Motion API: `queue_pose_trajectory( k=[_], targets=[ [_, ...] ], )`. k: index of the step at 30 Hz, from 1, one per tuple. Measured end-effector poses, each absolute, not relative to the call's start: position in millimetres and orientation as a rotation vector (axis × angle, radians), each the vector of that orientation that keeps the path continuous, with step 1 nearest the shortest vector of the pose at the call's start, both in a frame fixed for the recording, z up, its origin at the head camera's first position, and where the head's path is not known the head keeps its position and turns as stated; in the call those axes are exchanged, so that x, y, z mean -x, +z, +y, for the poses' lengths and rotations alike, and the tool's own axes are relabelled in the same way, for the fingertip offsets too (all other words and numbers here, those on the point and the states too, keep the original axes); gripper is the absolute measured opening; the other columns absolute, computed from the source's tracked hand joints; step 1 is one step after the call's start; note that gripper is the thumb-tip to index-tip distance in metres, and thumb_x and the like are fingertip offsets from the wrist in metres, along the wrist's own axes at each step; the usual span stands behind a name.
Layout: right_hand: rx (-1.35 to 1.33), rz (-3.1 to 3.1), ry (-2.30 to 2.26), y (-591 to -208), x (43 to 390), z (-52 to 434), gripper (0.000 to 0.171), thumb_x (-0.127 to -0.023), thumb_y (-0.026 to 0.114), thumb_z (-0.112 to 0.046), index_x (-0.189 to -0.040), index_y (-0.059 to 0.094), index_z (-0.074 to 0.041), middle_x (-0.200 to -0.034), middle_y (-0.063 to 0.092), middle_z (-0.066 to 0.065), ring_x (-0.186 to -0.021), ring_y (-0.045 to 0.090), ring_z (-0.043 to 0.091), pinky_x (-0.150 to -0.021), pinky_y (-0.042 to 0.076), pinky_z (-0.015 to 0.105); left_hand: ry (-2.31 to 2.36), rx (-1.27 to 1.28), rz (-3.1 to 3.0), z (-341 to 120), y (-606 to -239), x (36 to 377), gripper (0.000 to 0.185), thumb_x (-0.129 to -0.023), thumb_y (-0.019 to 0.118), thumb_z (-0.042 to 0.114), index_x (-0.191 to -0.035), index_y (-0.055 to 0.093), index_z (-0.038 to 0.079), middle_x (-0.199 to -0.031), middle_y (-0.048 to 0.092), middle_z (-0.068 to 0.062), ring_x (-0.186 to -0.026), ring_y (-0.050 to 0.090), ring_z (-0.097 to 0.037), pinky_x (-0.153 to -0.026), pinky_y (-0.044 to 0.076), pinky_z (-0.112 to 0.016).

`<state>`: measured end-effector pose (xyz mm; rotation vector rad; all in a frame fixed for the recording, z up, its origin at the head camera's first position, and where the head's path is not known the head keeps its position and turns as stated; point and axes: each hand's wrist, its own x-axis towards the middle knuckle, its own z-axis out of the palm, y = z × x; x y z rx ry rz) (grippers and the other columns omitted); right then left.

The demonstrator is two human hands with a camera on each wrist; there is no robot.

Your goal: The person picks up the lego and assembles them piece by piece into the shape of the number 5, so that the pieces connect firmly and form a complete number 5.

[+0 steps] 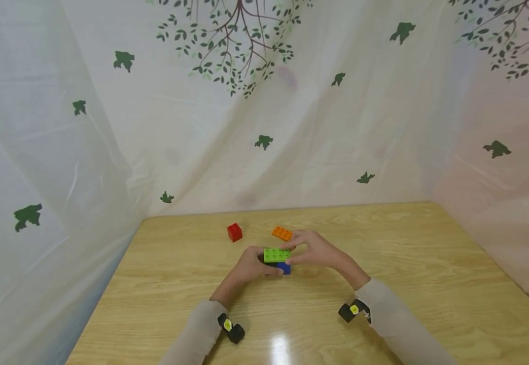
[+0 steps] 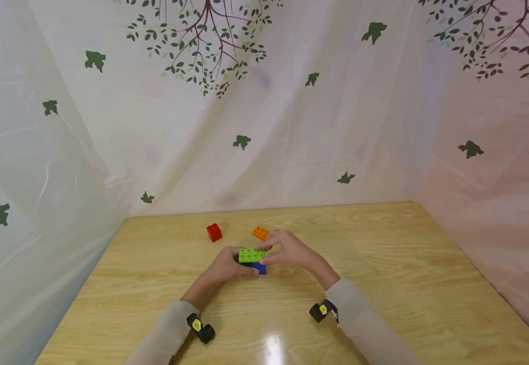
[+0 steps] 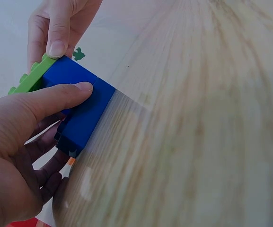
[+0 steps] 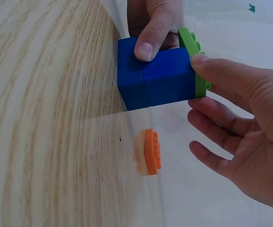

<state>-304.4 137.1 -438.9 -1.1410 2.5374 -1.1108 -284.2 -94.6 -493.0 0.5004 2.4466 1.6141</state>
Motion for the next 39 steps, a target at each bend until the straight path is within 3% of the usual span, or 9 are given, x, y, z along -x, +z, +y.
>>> queue_pose_trajectory(
  k=[10,17,24,32,39],
  targets=[
    [1.126,2.538,-1.139,-442.2,304.7,137.0,0.035,-0.088,0.081,-0.024,-0.118,0.077,-0.009,-0.098,0.066,0.008,-0.093,0.058,0.024,-0.083,0.051,0.043,1.635,-0.522,2.436,-94.2,-468.8,267.2,0.030,-0.078,0.086,0.004,-0.107,0.077,-0.001,-0.102,0.077,-0.015,-0.084,0.066,-0.009,-0.080,0.055,-0.026],
    [1.103,2.537,-1.143,-444.8,305.5,136.6,0.033,-0.087,0.082,-0.025,-0.116,0.078,-0.010,-0.098,0.066,0.002,-0.095,0.060,0.026,-0.087,0.052,0.049,1.625,-0.504,2.440,-93.7,-471.0,267.1,0.029,-0.079,0.087,0.006,-0.106,0.078,0.000,-0.102,0.078,-0.014,-0.084,0.066,-0.008,-0.081,0.055,-0.026],
    [1.090,2.523,-1.162,-443.4,305.5,137.1,0.031,-0.088,0.081,-0.025,-0.116,0.078,-0.012,-0.102,0.068,0.001,-0.098,0.060,0.023,-0.091,0.051,0.049,1.588,-0.520,2.460,-97.9,-501.4,289.2,0.032,-0.077,0.091,0.017,-0.105,0.079,0.008,-0.101,0.079,-0.006,-0.087,0.068,-0.009,-0.082,0.055,-0.027],
    [1.116,2.521,-1.154,-444.7,305.1,138.1,0.030,-0.088,0.081,-0.024,-0.116,0.077,-0.013,-0.104,0.068,0.001,-0.097,0.059,0.020,-0.090,0.052,0.046,1.577,-0.509,2.472,-97.0,-499.9,288.1,0.031,-0.076,0.091,0.015,-0.104,0.079,0.006,-0.099,0.078,-0.007,-0.084,0.066,-0.010,-0.081,0.054,-0.029],
    [1.125,2.503,-1.177,-444.7,306.5,138.2,0.031,-0.088,0.081,-0.021,-0.116,0.076,-0.010,-0.103,0.068,0.003,-0.098,0.060,0.031,-0.092,0.051,0.056,1.594,-0.506,2.472,-96.1,-500.2,288.4,0.031,-0.076,0.091,0.014,-0.103,0.079,0.007,-0.101,0.078,-0.007,-0.087,0.066,-0.010,-0.084,0.054,-0.030]
  ],
)
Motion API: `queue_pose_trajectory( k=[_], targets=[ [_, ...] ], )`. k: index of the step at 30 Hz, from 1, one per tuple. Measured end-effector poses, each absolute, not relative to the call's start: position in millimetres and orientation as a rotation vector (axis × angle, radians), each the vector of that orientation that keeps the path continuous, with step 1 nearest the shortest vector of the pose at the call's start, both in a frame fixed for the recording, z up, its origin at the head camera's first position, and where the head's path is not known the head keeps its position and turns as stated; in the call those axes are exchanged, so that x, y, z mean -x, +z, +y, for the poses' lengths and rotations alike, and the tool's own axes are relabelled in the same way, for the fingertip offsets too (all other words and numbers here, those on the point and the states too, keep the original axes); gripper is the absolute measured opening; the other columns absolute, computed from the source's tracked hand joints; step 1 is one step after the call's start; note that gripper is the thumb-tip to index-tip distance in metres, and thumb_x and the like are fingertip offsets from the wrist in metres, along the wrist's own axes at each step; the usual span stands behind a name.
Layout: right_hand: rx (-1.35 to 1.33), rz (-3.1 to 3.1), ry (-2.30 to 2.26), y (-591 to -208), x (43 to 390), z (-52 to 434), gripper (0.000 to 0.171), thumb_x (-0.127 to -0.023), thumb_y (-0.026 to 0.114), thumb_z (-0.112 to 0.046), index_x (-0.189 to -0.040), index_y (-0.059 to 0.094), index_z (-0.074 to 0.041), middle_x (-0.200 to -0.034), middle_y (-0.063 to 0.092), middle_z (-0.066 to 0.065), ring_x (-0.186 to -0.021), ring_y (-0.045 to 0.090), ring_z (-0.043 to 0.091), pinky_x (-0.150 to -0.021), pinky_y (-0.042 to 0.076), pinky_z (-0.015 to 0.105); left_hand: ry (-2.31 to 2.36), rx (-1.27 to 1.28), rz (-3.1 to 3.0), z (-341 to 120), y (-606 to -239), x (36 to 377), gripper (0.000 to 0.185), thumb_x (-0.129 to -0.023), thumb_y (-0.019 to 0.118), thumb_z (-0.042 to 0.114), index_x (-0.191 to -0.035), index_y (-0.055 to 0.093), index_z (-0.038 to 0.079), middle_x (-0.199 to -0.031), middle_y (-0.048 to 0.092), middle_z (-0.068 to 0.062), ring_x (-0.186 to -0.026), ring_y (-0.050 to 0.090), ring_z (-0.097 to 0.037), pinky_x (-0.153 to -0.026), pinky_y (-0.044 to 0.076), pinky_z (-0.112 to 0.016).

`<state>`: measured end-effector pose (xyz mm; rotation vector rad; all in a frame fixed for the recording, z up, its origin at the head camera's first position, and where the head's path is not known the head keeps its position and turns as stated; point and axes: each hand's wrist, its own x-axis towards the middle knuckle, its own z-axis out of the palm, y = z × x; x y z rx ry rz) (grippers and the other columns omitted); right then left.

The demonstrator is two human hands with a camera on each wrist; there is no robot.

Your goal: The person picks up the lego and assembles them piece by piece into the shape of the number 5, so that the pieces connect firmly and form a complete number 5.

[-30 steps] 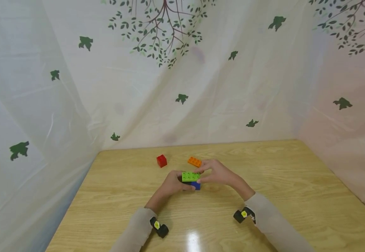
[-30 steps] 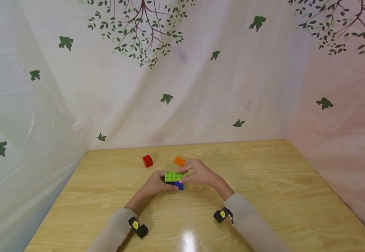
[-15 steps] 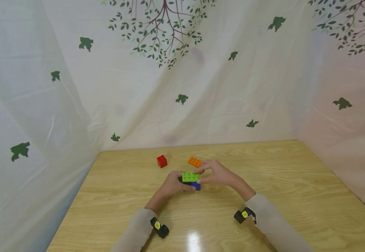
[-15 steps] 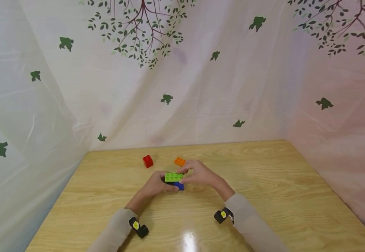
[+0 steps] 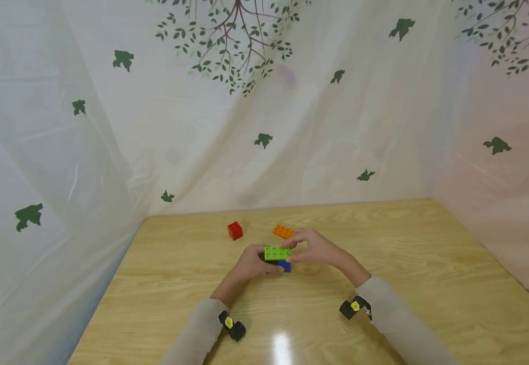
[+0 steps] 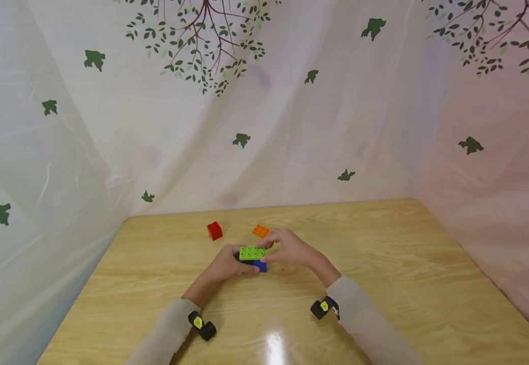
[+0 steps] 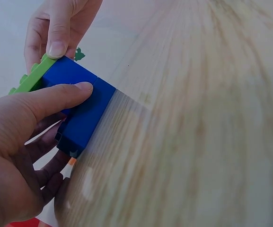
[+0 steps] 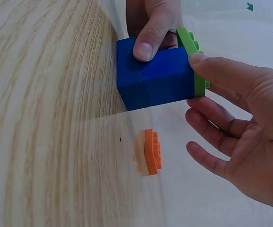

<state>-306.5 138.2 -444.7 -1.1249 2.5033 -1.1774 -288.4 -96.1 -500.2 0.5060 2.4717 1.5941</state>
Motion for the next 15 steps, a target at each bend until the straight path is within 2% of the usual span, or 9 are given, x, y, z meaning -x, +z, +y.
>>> queue_pose_trajectory(
  k=[15],
  targets=[
    [1.146,2.477,-1.195,-445.8,309.3,139.4,0.032,-0.088,0.081,-0.022,-0.117,0.076,-0.010,-0.103,0.068,0.003,-0.097,0.060,0.025,-0.092,0.050,0.059,1.601,-0.540,2.476,-96.8,-497.8,288.5,0.032,-0.077,0.090,0.009,-0.107,0.078,0.006,-0.104,0.078,-0.009,-0.087,0.065,-0.009,-0.083,0.055,-0.029]
  ],
)
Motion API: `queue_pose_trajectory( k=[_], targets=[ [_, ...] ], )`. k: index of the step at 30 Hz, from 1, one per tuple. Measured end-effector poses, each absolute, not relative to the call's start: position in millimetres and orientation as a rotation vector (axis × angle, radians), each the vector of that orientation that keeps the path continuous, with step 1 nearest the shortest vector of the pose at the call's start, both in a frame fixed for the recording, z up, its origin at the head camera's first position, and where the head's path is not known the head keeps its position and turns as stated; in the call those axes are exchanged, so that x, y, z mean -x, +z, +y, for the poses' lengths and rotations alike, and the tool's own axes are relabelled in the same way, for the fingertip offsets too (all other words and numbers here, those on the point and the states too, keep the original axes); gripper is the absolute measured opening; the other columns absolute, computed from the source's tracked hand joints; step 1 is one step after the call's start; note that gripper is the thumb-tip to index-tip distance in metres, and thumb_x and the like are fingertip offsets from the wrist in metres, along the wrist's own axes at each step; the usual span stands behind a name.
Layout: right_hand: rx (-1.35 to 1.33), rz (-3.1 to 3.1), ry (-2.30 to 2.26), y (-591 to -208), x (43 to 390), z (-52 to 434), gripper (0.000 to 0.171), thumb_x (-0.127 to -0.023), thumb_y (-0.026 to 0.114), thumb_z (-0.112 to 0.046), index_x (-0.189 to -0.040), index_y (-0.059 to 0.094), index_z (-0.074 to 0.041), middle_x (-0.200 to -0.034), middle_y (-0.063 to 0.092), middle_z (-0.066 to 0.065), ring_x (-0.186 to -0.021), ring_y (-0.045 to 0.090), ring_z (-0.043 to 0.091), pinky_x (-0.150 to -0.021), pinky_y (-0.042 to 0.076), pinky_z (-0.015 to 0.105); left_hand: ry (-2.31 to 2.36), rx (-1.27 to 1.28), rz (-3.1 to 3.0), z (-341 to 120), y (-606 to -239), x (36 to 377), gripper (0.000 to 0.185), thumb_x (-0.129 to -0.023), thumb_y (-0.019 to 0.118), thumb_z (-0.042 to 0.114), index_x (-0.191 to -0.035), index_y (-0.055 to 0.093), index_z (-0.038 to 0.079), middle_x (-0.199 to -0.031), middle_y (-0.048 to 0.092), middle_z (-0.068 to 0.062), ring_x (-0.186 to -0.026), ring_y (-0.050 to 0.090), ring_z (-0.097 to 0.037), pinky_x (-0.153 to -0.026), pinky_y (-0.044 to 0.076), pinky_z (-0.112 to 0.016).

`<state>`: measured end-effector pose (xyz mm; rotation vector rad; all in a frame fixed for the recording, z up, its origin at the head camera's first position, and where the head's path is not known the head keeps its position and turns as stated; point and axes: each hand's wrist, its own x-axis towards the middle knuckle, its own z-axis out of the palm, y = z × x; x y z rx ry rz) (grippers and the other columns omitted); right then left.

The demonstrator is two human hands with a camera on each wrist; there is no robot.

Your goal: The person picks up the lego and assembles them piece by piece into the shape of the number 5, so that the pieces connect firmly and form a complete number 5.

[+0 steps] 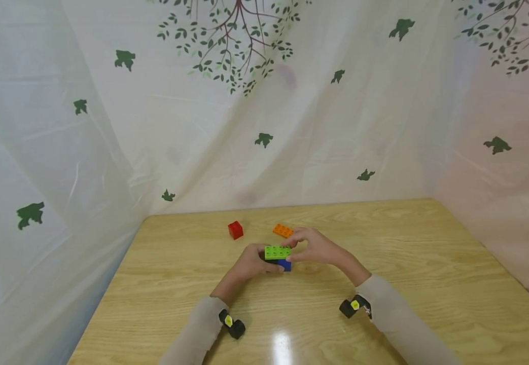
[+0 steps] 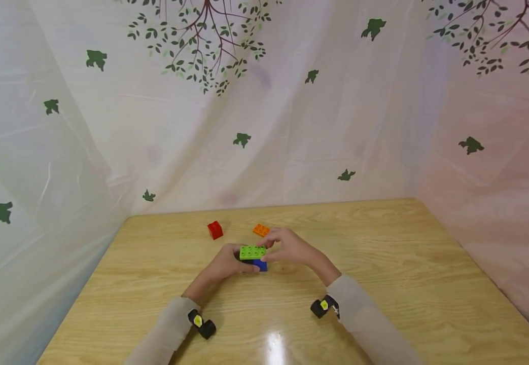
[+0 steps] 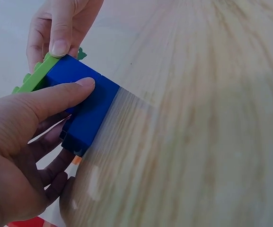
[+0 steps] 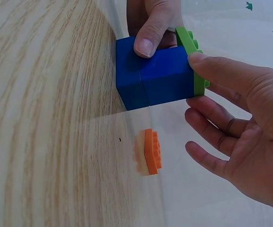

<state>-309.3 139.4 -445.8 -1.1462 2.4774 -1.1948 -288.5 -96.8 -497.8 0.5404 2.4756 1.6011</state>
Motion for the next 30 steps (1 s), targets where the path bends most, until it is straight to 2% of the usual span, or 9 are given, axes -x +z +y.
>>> queue_pose_trajectory(
  k=[4,9,12,16,25,27,30],
  targets=[
    [1.149,2.472,-1.194,-446.7,309.7,139.4,0.033,-0.088,0.081,-0.022,-0.118,0.076,-0.009,-0.105,0.069,0.004,-0.098,0.060,0.026,-0.092,0.050,0.057,1.564,-0.564,2.474,-99.1,-496.4,289.0,0.034,-0.077,0.090,0.014,-0.108,0.078,0.008,-0.105,0.077,-0.006,-0.089,0.065,-0.009,-0.084,0.054,-0.027],
    [1.147,2.479,-1.185,-446.1,309.3,139.3,0.032,-0.088,0.081,-0.021,-0.118,0.076,-0.009,-0.105,0.069,0.004,-0.099,0.060,0.025,-0.092,0.051,0.057,1.476,-0.582,2.464,-107.7,-489.0,291.4,0.041,-0.080,0.089,0.021,-0.117,0.075,0.012,-0.109,0.075,-0.003,-0.091,0.065,-0.013,-0.084,0.055,-0.029],
    [1.149,2.483,-1.178,-445.6,309.1,138.8,0.032,-0.088,0.081,-0.021,-0.117,0.076,-0.008,-0.105,0.069,0.004,-0.099,0.061,0.027,-0.092,0.051,0.057,1.432,-0.627,2.481,-116.9,-479.3,293.3,0.045,-0.082,0.087,0.021,-0.123,0.072,0.014,-0.116,0.074,-0.003,-0.101,0.064,-0.018,-0.091,0.054,-0.035],
    [1.145,2.483,-1.182,-445.2,309.1,138.4,0.032,-0.088,0.081,-0.021,-0.117,0.076,-0.008,-0.105,0.069,0.004,-0.099,0.061,0.030,-0.092,0.051,0.058,1.392,-0.704,2.494,-130.6,-464.4,294.1,0.048,-0.084,0.084,0.017,-0.129,0.070,0.010,-0.127,0.071,-0.006,-0.115,0.061,-0.025,-0.102,0.049,-0.046],
    [1.142,2.465,-1.199,-446.6,310.5,138.7,0.034,-0.088,0.081,-0.021,-0.119,0.075,-0.008,-0.106,0.069,0.005,-0.100,0.061,0.030,-0.092,0.051,0.057,1.428,-0.715,2.513,-154.3,-438.7,293.1,0.041,-0.088,0.079,0.010,-0.127,0.069,0.007,-0.129,0.068,-0.020,-0.122,0.058,-0.042,-0.109,0.041,-0.060],
    [1.141,2.460,-1.204,-447.0,310.5,139.0,0.034,-0.088,0.081,-0.021,-0.119,0.075,-0.008,-0.106,0.069,0.005,-0.100,0.061,0.033,-0.092,0.051,0.058,1.489,-0.690,2.525,-155.6,-431.7,290.4,0.040,-0.089,0.078,0.009,-0.127,0.069,0.007,-0.128,0.067,-0.023,-0.123,0.057,-0.045,-0.110,0.041,-0.061],
    [1.136,2.456,-1.213,-447.6,310.6,139.6,0.034,-0.088,0.081,-0.021,-0.119,0.075,-0.008,-0.106,0.069,0.005,-0.101,0.061,0.035,-0.092,0.050,0.059,1.589,-0.623,2.547,-158.5,-427.1,289.8,0.039,-0.090,0.078,0.012,-0.127,0.070,0.007,-0.127,0.069,-0.022,-0.121,0.060,-0.043,-0.105,0.049,-0.048]
  ],
)
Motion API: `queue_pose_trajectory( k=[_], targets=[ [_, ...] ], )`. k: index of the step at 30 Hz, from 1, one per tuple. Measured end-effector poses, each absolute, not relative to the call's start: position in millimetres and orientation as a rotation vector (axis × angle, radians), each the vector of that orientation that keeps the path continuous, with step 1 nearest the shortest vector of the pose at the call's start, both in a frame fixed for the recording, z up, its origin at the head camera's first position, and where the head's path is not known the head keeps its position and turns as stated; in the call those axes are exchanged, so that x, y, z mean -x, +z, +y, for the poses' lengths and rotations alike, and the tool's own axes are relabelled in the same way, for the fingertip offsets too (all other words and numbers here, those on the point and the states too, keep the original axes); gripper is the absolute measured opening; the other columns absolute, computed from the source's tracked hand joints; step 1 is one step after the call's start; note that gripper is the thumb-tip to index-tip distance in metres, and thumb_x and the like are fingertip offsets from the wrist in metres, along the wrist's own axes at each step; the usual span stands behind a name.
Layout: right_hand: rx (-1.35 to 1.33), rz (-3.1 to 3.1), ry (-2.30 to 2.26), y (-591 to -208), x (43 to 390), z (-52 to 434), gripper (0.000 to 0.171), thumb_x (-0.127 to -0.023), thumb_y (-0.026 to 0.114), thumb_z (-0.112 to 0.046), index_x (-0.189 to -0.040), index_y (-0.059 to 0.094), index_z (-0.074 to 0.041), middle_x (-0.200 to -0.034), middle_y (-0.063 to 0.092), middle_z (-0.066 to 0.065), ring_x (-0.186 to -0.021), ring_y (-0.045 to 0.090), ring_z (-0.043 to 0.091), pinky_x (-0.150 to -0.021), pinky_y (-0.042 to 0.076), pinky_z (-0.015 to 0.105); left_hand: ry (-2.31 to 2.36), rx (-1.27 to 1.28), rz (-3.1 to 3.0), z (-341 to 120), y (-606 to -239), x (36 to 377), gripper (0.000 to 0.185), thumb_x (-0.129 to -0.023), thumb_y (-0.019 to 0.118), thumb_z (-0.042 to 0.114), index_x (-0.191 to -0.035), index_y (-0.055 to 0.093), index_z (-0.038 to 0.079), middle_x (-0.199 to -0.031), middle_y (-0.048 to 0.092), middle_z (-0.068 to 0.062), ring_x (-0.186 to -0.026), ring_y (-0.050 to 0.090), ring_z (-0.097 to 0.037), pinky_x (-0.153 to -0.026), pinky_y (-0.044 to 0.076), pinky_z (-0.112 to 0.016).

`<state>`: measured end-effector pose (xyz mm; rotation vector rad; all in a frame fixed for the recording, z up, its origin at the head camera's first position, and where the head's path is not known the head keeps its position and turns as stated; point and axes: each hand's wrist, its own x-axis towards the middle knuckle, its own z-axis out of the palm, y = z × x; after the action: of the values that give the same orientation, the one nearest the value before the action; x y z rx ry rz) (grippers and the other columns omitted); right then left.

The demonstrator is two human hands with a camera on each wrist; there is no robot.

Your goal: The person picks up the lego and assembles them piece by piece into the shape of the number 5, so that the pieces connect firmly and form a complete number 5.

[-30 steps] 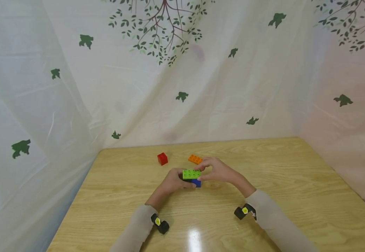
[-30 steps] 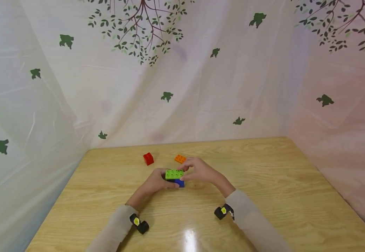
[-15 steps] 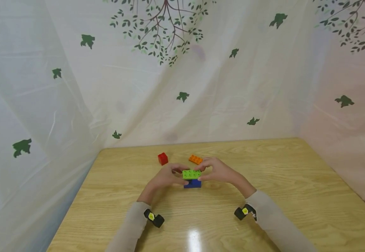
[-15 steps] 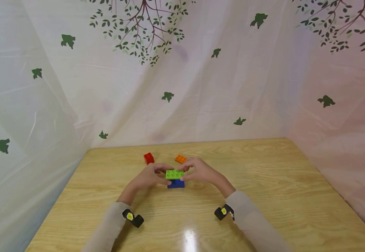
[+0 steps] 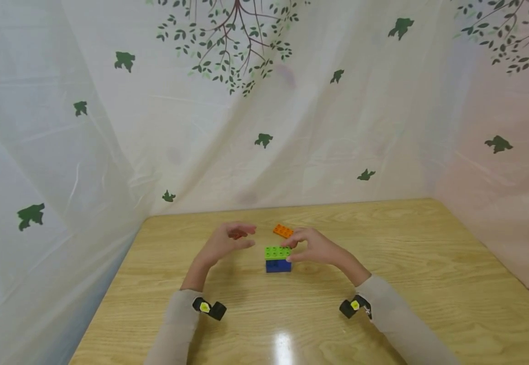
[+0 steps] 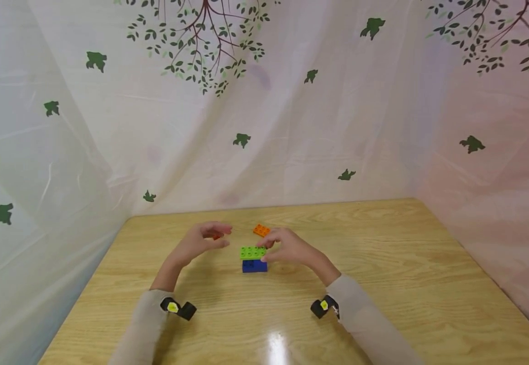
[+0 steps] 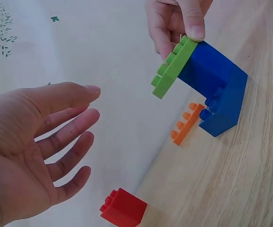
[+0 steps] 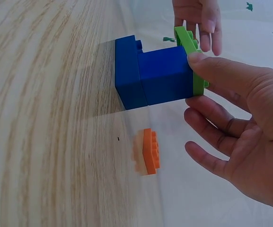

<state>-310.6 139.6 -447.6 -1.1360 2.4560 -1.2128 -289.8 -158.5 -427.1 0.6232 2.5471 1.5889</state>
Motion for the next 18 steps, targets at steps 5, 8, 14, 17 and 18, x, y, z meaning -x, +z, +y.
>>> queue_pose_trajectory(
  k=[5,8,14,17,18],
  targets=[
    [1.137,2.463,-1.206,-447.7,310.0,139.8,0.034,-0.088,0.081,-0.021,-0.119,0.075,-0.008,-0.105,0.068,0.004,-0.100,0.061,0.034,-0.092,0.051,0.057,1.746,-0.531,2.653,-164.7,-429.7,294.9,0.037,-0.090,0.079,0.014,-0.126,0.071,0.008,-0.121,0.072,-0.017,-0.114,0.065,-0.035,-0.099,0.053,-0.041],
    [1.141,2.466,-1.204,-447.3,309.2,139.3,0.034,-0.088,0.081,-0.021,-0.118,0.075,-0.008,-0.105,0.069,0.003,-0.099,0.061,0.032,-0.092,0.051,0.056,1.828,-0.481,2.722,-169.2,-430.7,297.1,0.037,-0.090,0.078,0.013,-0.125,0.070,0.007,-0.119,0.072,-0.017,-0.113,0.064,-0.035,-0.106,0.047,-0.053],
    [1.117,2.472,-1.195,-446.8,308.2,139.6,0.035,-0.088,0.081,-0.023,-0.119,0.075,-0.010,-0.107,0.069,0.002,-0.099,0.059,0.021,-0.091,0.052,0.049,1.920,-0.357,2.787,-178.8,-433.1,302.4,0.038,-0.090,0.078,0.014,-0.126,0.069,0.005,-0.131,0.067,-0.018,-0.118,0.058,-0.035,-0.108,0.042,-0.058],
    [1.122,2.484,-1.182,-446.7,308.8,139.8,0.035,-0.088,0.081,-0.024,-0.119,0.076,-0.011,-0.106,0.069,0.001,-0.097,0.058,0.016,-0.090,0.051,0.044,1.919,-0.316,2.810,-183.5,-437.8,309.0,0.044,-0.089,0.079,0.015,-0.131,0.067,0.007,-0.133,0.064,-0.017,-0.118,0.057,-0.034,-0.106,0.042,-0.058],
    [1.129,2.487,-1.181,-446.4,309.0,140.0,0.034,-0.088,0.081,-0.024,-0.119,0.076,-0.011,-0.105,0.069,0.001,-0.097,0.058,0.016,-0.090,0.051,0.043,1.910,-0.306,2.824,-184.7,-439.5,311.2,0.046,-0.089,0.080,0.015,-0.132,0.066,0.008,-0.134,0.064,-0.018,-0.118,0.057,-0.033,-0.105,0.043,-0.057]
  ],
)
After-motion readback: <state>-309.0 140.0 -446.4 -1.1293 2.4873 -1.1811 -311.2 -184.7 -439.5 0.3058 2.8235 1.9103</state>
